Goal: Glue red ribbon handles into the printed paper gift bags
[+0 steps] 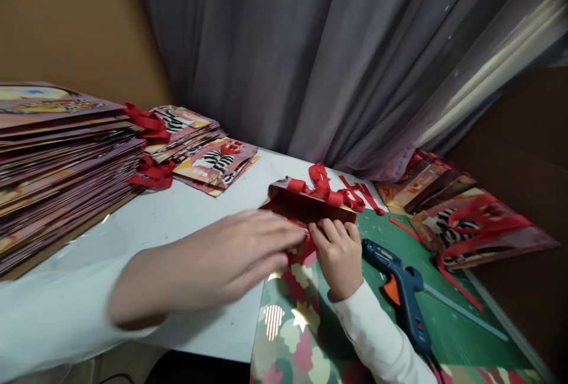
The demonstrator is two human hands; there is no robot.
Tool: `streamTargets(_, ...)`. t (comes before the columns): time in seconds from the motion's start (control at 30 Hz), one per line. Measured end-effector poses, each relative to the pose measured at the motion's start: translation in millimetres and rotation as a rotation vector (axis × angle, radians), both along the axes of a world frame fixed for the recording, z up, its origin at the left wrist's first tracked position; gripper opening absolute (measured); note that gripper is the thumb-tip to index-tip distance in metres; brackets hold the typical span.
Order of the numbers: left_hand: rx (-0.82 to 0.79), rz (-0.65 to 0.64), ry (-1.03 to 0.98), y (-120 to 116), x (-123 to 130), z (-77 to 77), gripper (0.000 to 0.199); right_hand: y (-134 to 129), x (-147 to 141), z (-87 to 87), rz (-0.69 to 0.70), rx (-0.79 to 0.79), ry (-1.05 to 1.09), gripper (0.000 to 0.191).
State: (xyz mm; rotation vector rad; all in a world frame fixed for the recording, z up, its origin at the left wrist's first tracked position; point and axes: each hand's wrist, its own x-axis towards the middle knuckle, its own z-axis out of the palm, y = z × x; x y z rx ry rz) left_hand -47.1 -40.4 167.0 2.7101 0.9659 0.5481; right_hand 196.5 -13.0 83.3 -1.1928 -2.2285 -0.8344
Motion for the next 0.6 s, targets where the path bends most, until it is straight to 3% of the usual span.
streamTargets(0.07,0.044,0.077,0.005,18,12,-10.6,0.04,-2,-1,3.6,-0.009,-0.016,-0.003,0.02)
streamTargets(0.17,-0.123,0.104,-0.127,33,27,-22.2,0.04,-1,-1,8.6,-0.02,-0.026,-0.007,0.02)
streamTargets(0.3,-0.606,0.159,-0.772,31,41,-12.2,0.043,6,-2,12.9,-0.039,-0.018,-0.021,0.019)
streamTargets(0.4,-0.912,0.023,-1.144,29,49,2.1,0.044,11,-7,13.2,-0.049,-0.049,-0.036,0.016)
streamTargets(0.5,-1.113,-0.062,-1.198,33,54,6.5,0.05,11,-13,12.1,-0.045,-0.051,-0.022,0.02)
streamTargets(0.6,-1.203,-0.078,-1.138,41,55,-1.3,0.056,9,-16,11.9,-0.025,-0.022,-0.001,0.023)
